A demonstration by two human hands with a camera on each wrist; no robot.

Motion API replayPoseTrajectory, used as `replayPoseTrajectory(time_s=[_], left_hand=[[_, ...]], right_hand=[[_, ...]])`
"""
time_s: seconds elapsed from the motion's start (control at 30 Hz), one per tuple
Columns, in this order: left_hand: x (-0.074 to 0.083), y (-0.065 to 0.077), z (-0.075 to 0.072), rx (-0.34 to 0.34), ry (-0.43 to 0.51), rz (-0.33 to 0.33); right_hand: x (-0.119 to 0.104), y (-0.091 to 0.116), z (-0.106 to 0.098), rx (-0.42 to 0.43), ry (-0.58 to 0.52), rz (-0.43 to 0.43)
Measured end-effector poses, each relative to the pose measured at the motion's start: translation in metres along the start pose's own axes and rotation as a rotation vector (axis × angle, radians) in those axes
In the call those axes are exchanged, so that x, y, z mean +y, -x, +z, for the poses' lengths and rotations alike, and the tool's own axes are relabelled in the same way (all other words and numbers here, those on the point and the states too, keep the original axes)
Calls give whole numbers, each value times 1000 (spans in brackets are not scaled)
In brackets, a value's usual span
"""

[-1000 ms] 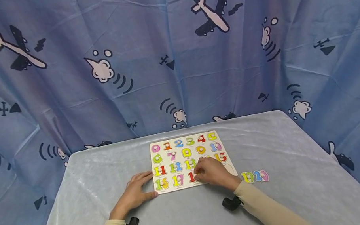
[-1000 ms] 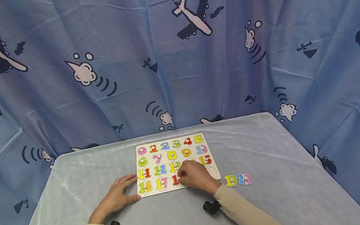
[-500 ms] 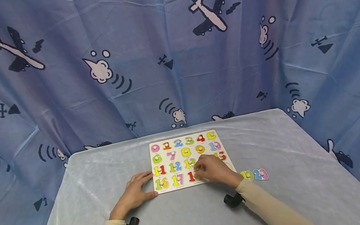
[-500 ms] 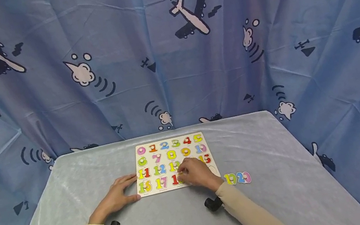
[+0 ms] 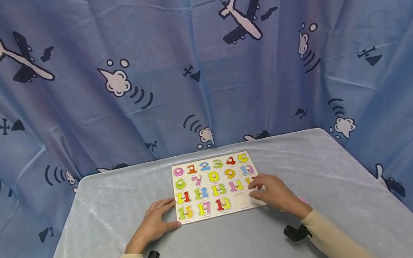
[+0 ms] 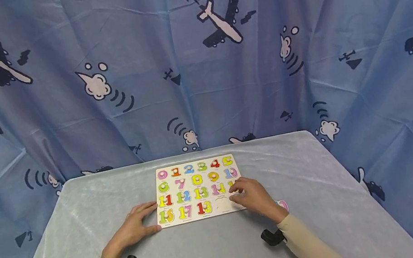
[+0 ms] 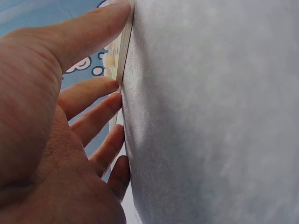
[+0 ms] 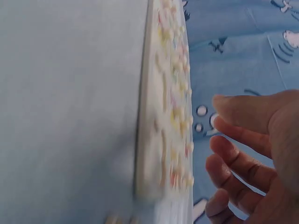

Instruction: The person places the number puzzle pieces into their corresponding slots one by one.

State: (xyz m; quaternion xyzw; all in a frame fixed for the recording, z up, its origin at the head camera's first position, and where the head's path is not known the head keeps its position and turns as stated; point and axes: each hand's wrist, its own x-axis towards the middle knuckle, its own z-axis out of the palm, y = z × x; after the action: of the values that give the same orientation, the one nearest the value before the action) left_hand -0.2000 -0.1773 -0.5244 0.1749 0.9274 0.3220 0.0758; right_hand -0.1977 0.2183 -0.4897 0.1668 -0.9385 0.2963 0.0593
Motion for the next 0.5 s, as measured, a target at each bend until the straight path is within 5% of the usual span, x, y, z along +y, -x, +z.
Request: replayPoseTrajectory(time_s=[0.5], left_hand=[[-1,-1,1,2,-9,15]], right_hand=[[48,48,-34,71,96,65]])
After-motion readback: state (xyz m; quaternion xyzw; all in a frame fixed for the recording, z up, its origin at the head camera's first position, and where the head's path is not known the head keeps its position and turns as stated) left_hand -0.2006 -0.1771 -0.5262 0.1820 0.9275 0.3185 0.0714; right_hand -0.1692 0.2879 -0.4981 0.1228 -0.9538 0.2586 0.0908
